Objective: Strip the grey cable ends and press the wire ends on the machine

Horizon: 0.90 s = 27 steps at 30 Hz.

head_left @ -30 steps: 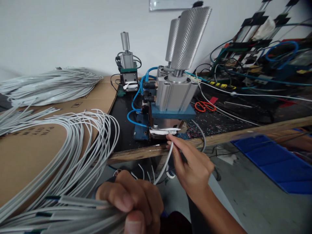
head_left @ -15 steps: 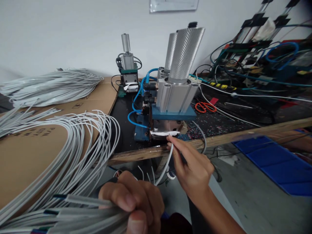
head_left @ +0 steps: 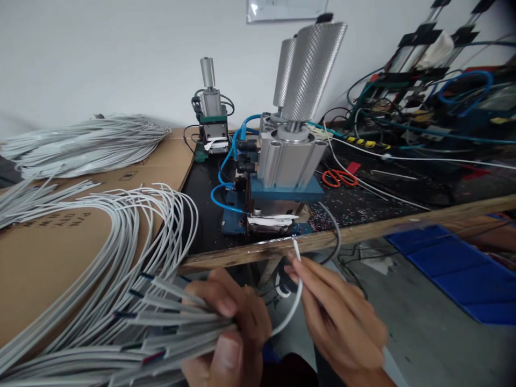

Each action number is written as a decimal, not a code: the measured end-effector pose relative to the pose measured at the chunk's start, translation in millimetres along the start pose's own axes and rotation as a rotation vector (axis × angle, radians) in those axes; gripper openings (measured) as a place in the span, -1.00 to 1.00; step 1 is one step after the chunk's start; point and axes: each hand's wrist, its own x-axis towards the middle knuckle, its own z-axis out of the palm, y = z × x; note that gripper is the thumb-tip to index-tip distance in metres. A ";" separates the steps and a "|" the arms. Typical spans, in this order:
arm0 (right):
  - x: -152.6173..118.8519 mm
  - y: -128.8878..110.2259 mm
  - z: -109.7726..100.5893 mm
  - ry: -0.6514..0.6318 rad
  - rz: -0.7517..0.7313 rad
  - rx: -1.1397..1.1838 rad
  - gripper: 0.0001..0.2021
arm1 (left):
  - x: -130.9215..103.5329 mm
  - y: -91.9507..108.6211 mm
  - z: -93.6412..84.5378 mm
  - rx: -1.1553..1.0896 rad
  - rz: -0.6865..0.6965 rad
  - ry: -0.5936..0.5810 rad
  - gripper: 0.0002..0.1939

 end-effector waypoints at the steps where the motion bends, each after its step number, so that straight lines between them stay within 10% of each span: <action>1: -0.3 -1.3 -3.0 -0.001 -0.003 -0.003 -0.68 | 1.1 0.4 -0.4 0.040 -0.016 -0.054 -0.86; 4: -4.3 -2.4 -10.3 0.004 -0.004 0.008 -0.64 | 6.2 -0.2 -7.3 0.129 -0.079 -0.247 -0.88; 9: -41.6 8.1 -19.8 -0.061 0.047 -0.006 -0.70 | 10.4 -13.7 -13.0 0.233 -0.159 -0.251 -0.92; 16: -81.6 26.9 -37.3 -0.677 0.012 0.128 -0.61 | 12.1 -19.1 -3.8 0.687 -0.366 -0.314 -0.75; 21: -22.5 13.8 -43.8 -0.318 0.331 0.272 -0.71 | 13.4 -22.0 -5.9 0.730 -0.399 -0.417 -0.77; 27: 42.5 -6.9 -36.0 -0.214 0.504 0.520 -0.85 | 13.2 -23.5 -9.8 0.650 -0.429 -0.541 -0.74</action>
